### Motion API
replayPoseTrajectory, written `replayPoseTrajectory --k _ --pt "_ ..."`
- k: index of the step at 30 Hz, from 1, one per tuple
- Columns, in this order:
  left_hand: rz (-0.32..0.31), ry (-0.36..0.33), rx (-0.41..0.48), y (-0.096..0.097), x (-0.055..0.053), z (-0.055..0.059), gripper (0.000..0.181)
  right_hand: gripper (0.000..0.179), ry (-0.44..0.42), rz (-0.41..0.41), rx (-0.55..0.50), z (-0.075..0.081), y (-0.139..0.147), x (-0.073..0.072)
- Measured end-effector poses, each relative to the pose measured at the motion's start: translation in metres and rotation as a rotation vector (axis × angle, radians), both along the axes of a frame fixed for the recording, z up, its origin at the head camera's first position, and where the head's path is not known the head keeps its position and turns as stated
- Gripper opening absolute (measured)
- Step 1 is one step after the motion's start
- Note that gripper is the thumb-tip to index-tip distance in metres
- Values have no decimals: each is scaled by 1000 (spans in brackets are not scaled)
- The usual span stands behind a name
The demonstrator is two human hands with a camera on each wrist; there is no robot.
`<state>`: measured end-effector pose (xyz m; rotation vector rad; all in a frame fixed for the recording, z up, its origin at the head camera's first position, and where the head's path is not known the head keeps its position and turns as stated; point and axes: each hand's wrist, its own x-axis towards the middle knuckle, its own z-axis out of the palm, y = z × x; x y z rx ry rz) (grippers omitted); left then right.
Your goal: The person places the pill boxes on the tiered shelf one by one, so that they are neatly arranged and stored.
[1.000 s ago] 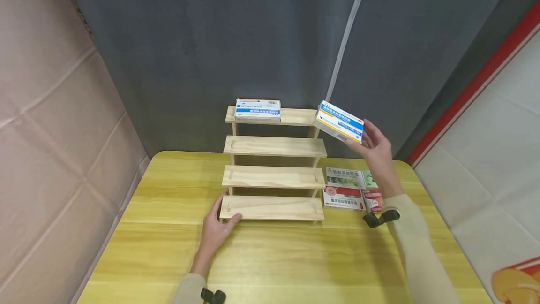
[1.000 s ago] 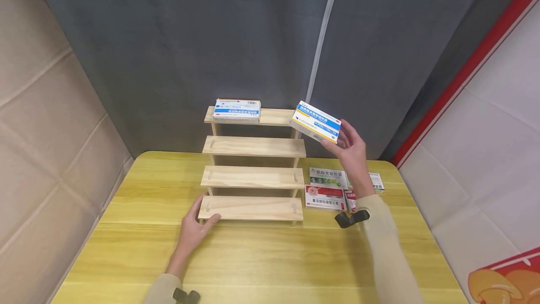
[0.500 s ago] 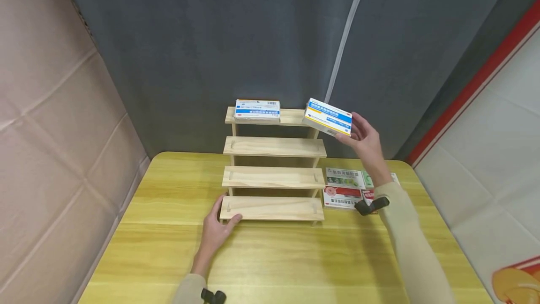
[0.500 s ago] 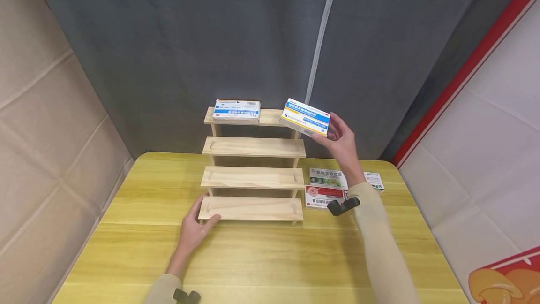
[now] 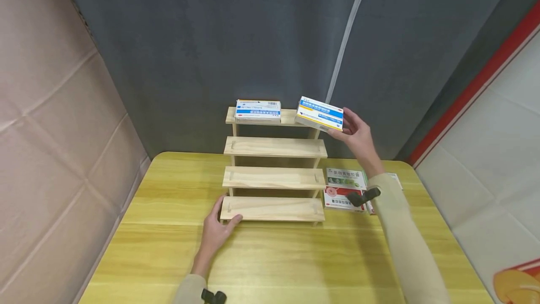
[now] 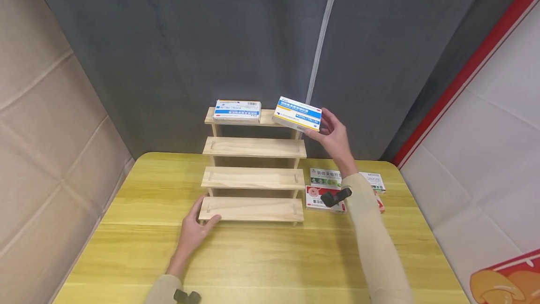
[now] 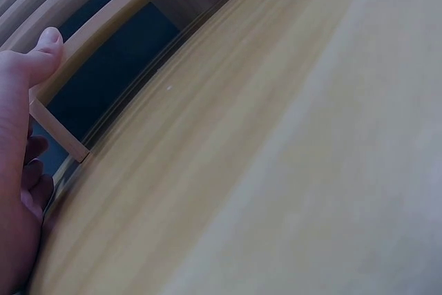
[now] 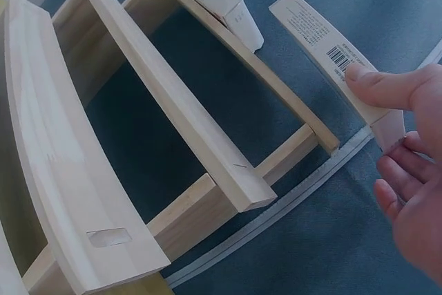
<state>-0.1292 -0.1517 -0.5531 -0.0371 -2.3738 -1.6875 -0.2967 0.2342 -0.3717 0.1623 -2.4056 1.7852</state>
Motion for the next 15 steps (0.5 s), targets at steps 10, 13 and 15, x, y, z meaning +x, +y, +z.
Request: replayPoseTrajectory --k 10,13,15 --pt "24 -6 -13 2 -1 -4 81 82 45 57 -1 -1 -7 -19" --pt "19 -10 -5 1 -4 -11 82 82 33 66 7 -1 -10 -23" --pt "17 -14 -4 0 -7 -19 83 82 24 68 13 -2 -10 -25"
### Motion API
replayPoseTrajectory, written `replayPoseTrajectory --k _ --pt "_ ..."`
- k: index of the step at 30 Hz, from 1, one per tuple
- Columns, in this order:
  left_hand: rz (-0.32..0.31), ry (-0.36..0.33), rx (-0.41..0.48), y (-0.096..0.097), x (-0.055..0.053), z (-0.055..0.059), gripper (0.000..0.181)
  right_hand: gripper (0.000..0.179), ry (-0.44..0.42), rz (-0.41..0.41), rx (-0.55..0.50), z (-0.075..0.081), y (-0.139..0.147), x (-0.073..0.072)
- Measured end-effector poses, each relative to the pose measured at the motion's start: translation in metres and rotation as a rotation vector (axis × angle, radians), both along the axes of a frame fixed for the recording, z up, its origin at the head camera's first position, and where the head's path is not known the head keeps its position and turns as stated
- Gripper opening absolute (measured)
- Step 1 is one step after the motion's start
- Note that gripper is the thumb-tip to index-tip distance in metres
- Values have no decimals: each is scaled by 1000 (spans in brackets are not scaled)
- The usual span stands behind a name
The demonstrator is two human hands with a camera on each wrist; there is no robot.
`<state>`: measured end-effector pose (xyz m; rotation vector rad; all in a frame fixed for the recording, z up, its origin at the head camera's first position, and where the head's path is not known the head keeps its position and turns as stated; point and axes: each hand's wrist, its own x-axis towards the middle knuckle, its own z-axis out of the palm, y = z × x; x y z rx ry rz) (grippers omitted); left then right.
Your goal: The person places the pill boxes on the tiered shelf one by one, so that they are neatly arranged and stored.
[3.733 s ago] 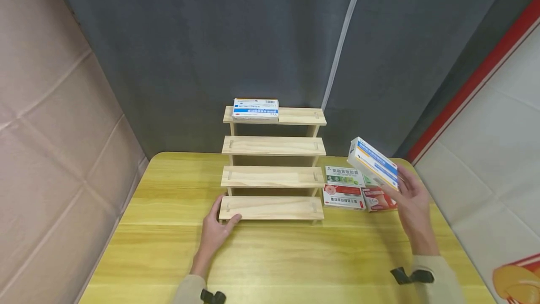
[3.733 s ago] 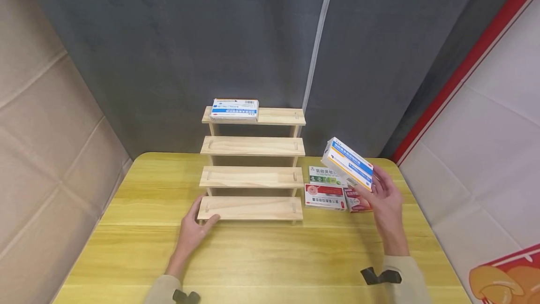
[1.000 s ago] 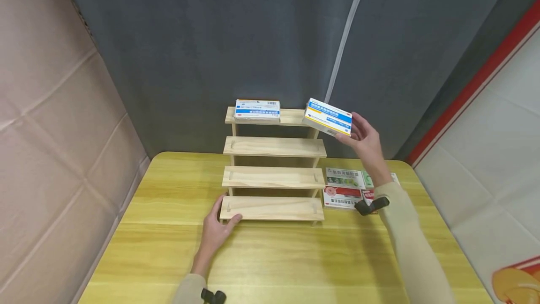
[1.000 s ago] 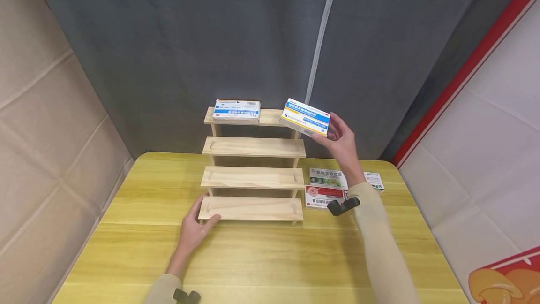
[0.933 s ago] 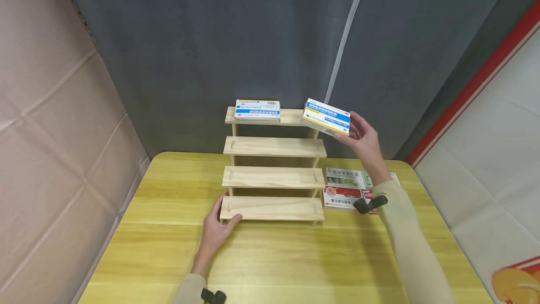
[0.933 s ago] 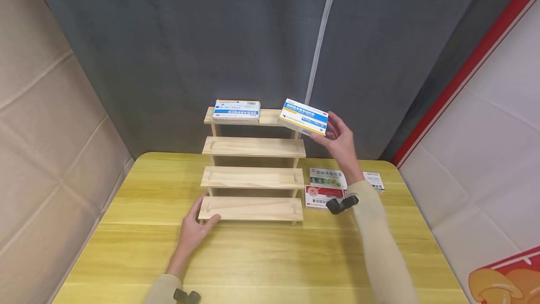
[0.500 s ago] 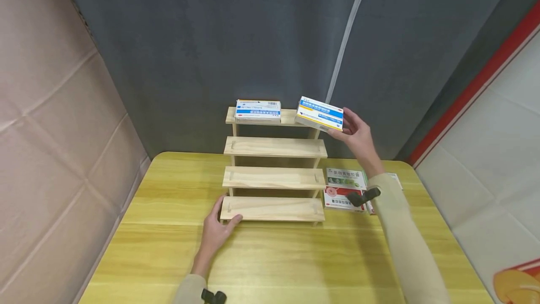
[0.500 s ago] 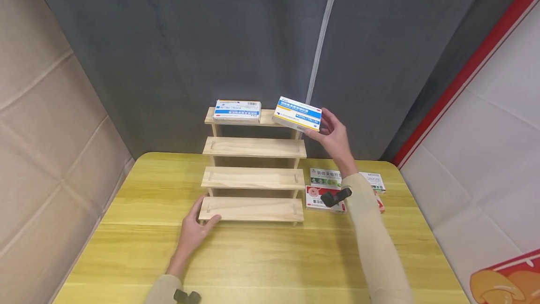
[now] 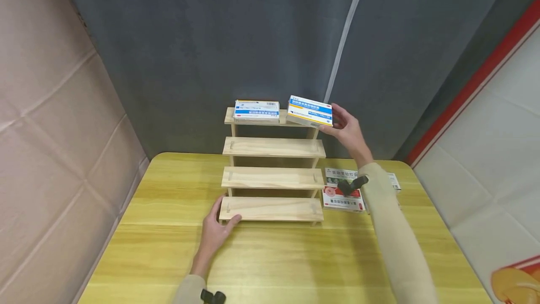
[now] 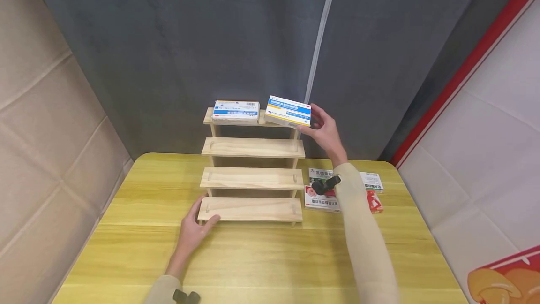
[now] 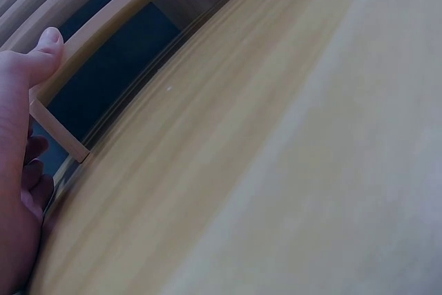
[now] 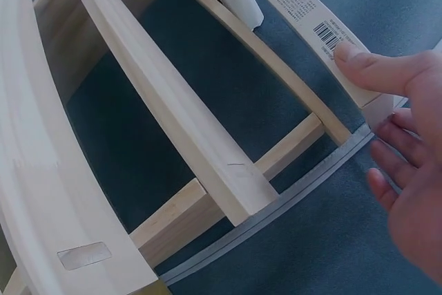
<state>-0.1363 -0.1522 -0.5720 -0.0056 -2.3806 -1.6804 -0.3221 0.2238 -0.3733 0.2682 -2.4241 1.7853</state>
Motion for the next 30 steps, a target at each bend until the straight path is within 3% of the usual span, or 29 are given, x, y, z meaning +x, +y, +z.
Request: replayPoseTrajectory --k 4,7,14,30 --pt "-1 1 -10 -5 -6 -15 84 83 -16 -3 20 0 -2 -3" --pt "-6 13 -14 -8 -8 -20 84 83 -21 0 32 0 -3 -4" --pt "-17 43 -22 -10 -7 -22 84 82 -34 22 33 2 -8 -6" --pt "-7 24 -57 -10 -6 -21 86 85 -100 87 -29 5 -12 -12"
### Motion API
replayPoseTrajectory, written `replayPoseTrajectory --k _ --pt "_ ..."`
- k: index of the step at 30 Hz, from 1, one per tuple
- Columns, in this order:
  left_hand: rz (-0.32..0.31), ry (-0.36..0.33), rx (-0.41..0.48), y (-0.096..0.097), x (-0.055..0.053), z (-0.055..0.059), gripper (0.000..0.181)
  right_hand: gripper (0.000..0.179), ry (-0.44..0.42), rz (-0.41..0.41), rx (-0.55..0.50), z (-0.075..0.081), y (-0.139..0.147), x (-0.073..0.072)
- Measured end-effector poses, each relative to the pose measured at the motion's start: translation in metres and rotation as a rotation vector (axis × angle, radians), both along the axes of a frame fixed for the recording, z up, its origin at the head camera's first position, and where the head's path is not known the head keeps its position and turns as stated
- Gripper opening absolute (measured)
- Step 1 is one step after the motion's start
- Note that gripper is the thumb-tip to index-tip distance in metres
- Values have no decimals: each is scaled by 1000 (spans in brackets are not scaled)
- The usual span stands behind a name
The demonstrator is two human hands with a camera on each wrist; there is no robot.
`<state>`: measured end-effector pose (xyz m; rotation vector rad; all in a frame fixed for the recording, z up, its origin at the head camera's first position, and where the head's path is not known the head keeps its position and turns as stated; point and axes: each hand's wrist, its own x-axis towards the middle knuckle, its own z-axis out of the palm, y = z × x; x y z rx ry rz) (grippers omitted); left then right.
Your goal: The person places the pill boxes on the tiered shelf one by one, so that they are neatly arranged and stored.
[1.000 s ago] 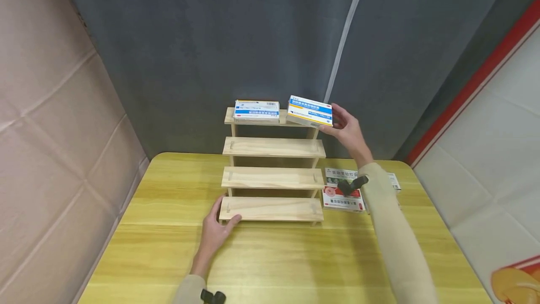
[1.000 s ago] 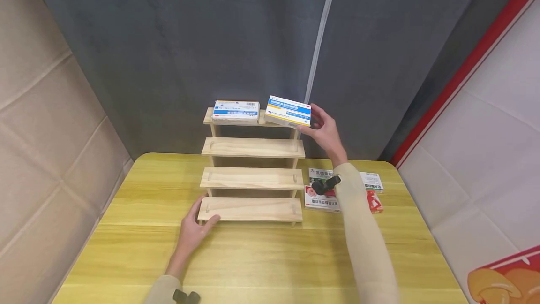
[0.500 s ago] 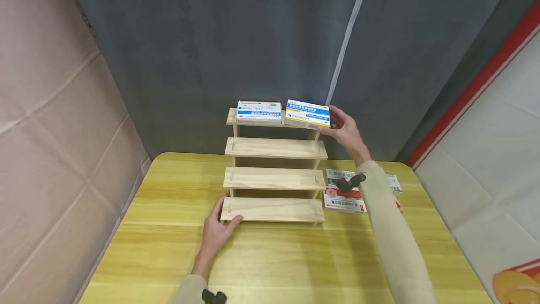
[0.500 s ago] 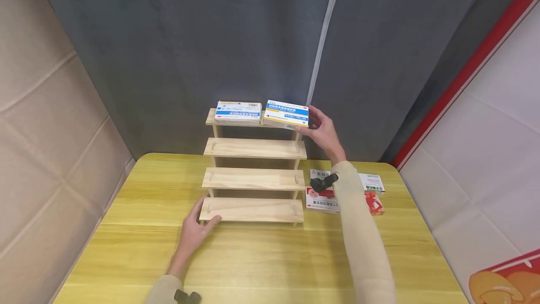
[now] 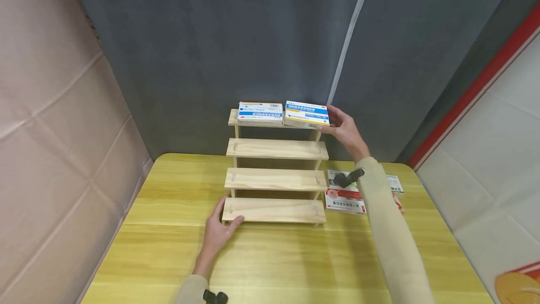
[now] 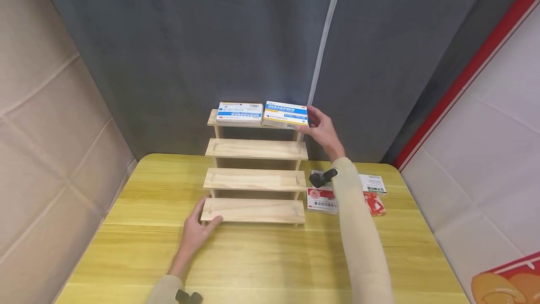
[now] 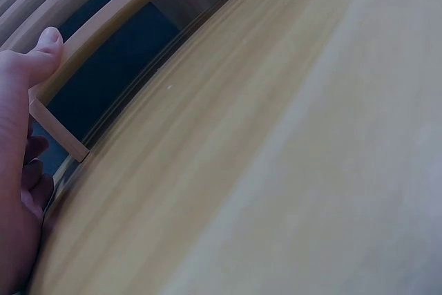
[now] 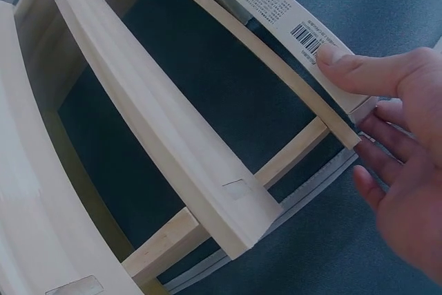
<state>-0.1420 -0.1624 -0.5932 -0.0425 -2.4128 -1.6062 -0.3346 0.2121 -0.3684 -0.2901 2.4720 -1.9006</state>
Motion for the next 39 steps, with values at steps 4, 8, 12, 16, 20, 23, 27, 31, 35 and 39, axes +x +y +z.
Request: replayPoseTrajectory --k 4,8,12,16,20,23,27,31,35,39 --pt "-3 11 16 1 0 -1 86 86 7 4 20 4 -1 2" --pt "-14 10 29 2 0 -1 86 85 19 9 44 3 0 0" --pt "-19 0 35 3 0 0 85 84 13 13 72 3 0 -2" --pt "-18 -13 48 5 -1 -1 85 85 3 10 72 2 -1 -2" --pt "-6 -14 57 6 -2 -3 85 84 5 7 72 1 -1 -2" --pt "-2 -13 63 6 -2 -2 84 84 -1 6 72 1 -3 -1" --pt "-7 -13 48 6 -2 -1 84 85 -5 3 62 1 -6 0" --pt "-18 -7 42 5 0 0 85 86 1 -2 56 1 -6 1" --pt "-19 -1 34 6 1 1 86 88 8 -2 63 -1 -4 2" --pt "-14 -3 19 8 3 2 87 90 20 9 69 -1 2 3"
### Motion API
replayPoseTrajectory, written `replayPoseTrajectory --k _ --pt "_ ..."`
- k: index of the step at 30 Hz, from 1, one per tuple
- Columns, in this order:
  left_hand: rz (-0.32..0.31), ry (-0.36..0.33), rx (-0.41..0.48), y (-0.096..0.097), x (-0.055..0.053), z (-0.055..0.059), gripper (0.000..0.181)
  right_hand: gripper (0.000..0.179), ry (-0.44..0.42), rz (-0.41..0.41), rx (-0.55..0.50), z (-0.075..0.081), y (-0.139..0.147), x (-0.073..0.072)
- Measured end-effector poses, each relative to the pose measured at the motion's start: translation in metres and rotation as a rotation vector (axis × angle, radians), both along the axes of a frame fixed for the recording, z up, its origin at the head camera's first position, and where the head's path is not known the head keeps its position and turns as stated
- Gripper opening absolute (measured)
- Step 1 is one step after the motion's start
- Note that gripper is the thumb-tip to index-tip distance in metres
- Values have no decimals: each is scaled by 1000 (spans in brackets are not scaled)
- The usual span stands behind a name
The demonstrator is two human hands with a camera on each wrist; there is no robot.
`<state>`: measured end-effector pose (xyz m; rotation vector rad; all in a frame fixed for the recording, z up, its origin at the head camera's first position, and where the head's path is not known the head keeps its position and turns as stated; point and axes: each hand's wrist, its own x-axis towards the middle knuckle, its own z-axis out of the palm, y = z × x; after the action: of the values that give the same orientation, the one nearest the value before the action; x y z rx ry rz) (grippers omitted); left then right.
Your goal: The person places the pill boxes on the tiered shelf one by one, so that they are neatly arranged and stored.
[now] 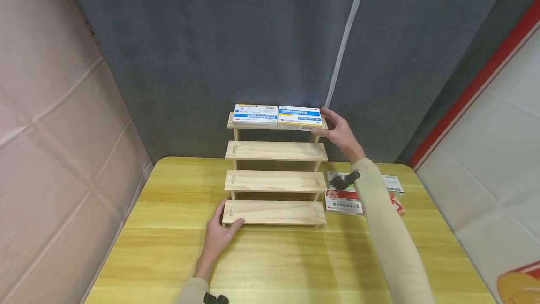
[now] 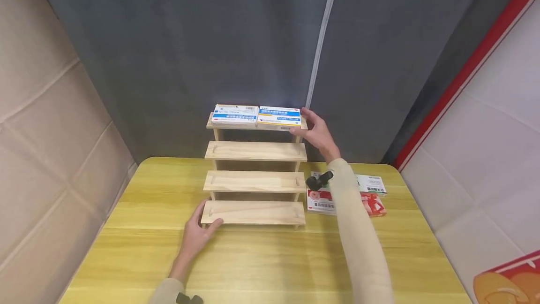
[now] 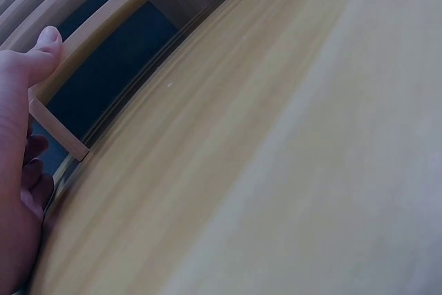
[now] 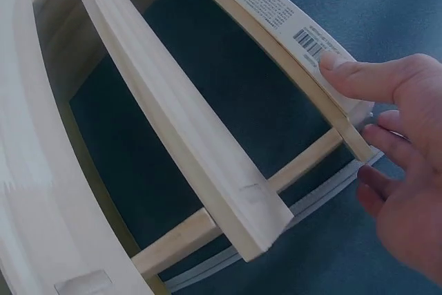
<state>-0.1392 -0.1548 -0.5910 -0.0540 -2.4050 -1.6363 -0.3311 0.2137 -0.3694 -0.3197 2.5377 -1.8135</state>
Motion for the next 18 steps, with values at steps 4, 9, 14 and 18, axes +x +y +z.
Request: replayPoseTrajectory --k 4,9,14,18 --pt "3 -10 -1 0 1 1 87 88 28 -18 29 2 7 3" --pt "7 -19 -5 0 2 1 87 86 43 -35 65 4 17 8" --pt "8 -27 1 0 1 2 89 83 54 -26 67 1 30 11" --pt "5 -33 6 0 1 2 89 84 49 -11 90 -4 40 17"
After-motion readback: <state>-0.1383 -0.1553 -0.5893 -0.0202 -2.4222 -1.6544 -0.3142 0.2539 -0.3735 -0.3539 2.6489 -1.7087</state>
